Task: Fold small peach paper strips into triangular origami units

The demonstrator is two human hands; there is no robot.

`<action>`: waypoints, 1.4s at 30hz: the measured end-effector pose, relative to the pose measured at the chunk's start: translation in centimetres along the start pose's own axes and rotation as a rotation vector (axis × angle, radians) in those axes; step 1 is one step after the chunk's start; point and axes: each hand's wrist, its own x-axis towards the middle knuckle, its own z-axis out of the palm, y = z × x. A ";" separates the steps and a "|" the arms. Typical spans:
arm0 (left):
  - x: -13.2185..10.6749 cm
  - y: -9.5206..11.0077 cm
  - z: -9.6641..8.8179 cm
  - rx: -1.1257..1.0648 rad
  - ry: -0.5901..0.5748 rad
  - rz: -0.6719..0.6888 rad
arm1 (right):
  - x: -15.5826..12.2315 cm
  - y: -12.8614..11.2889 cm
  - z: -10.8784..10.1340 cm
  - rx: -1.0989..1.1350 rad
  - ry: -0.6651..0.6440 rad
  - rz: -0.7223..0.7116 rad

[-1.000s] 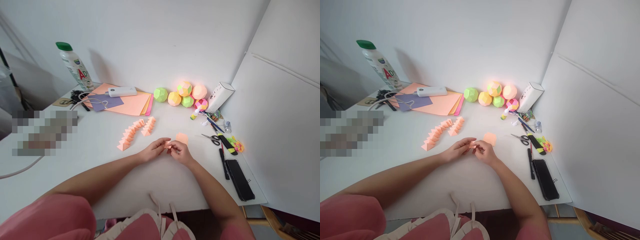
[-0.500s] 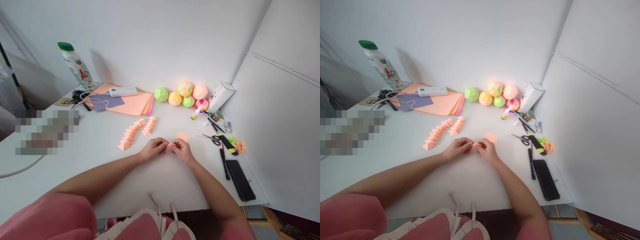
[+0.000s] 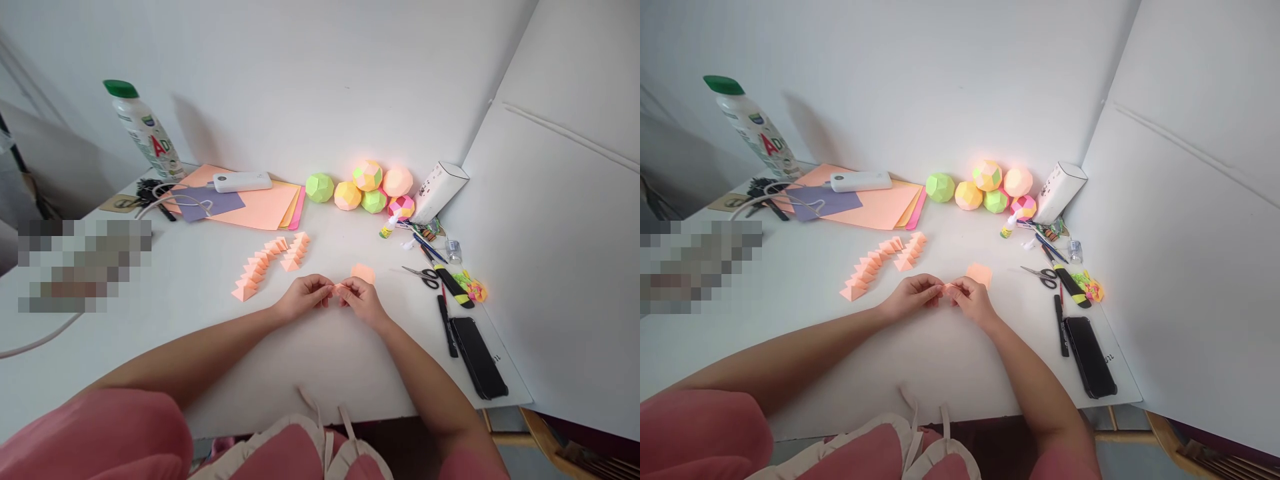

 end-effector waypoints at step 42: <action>-0.3 0.2 0.4 0.067 0.125 -0.001 | 0.2 -0.1 -0.4 -0.019 0.014 0.045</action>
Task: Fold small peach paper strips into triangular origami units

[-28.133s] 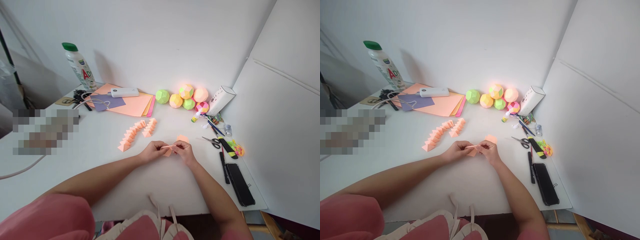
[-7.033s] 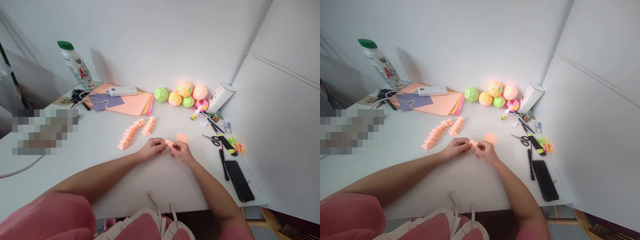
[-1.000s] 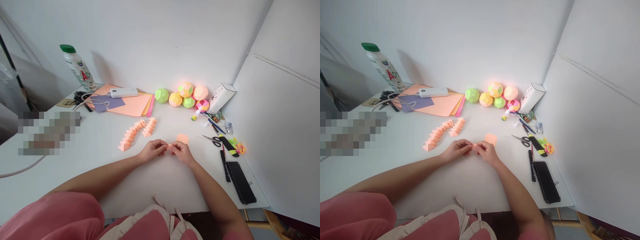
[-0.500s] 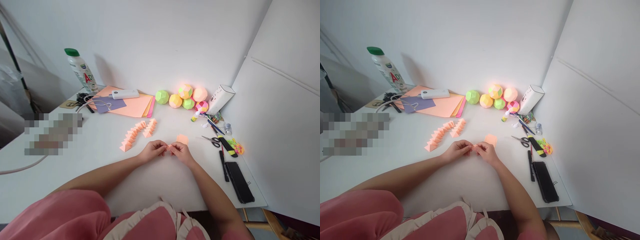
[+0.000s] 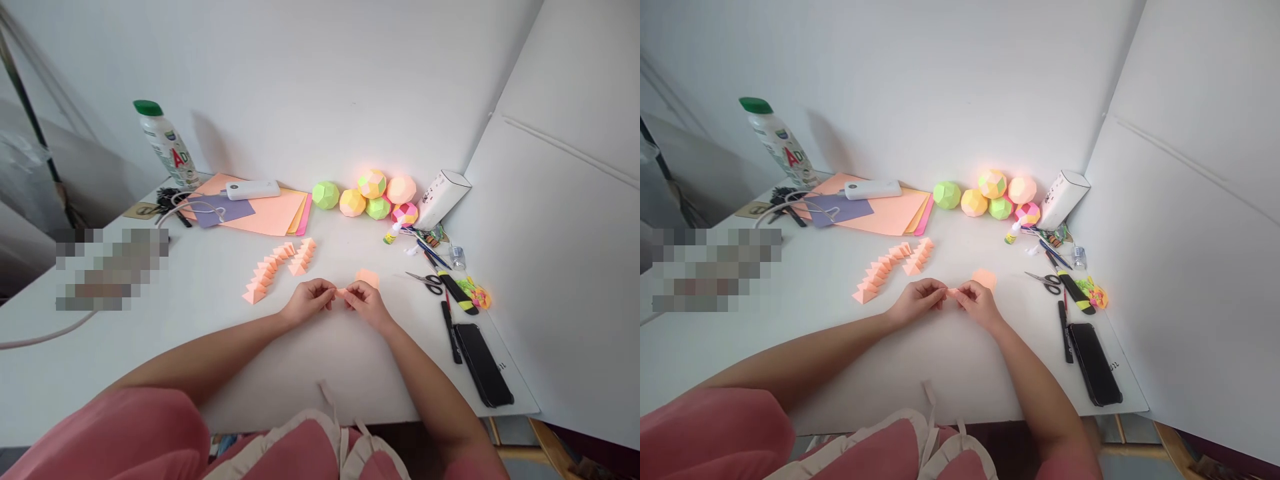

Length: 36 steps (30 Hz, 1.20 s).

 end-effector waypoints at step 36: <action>-0.1 -1.8 1.8 0.680 -0.420 0.855 | 7.6 -1.8 7.9 -0.533 0.040 -0.078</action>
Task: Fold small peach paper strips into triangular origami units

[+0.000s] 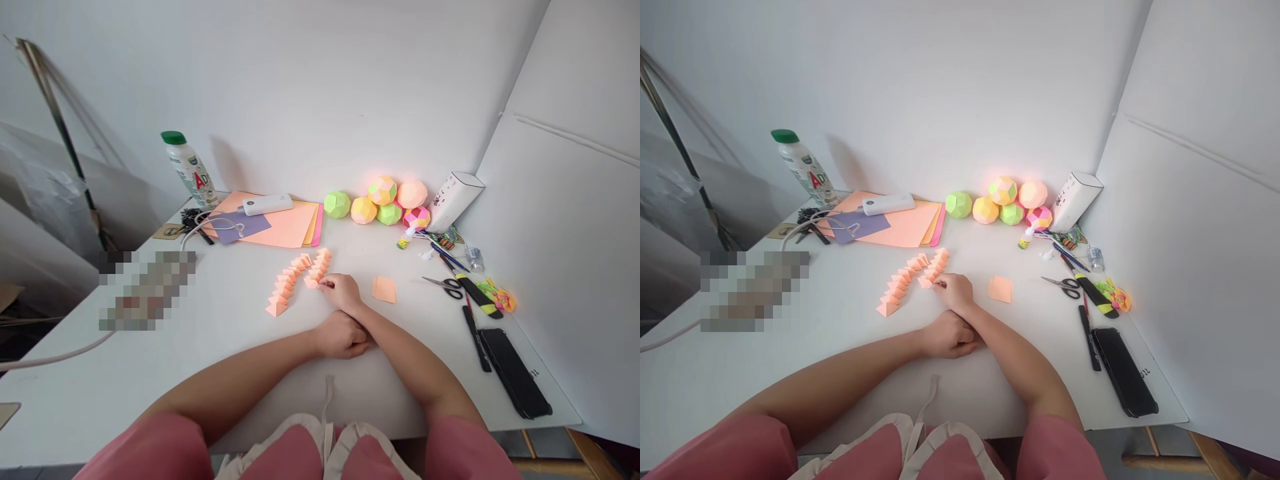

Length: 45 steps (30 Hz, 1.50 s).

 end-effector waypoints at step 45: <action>0.3 -0.1 -2.7 -1.016 0.208 -0.763 | -7.7 9.8 -10.4 -0.475 0.027 -0.504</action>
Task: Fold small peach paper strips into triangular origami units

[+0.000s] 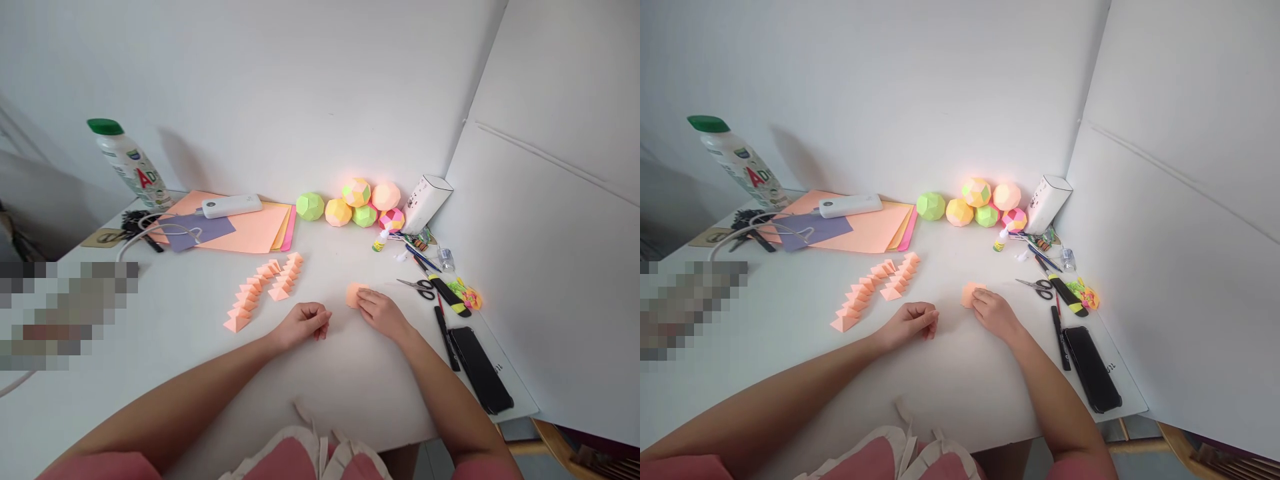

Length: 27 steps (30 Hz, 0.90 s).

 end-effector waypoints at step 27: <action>0.2 -0.2 -0.1 -0.105 0.011 0.029 | 0.1 -0.5 0.5 -0.109 0.197 -0.031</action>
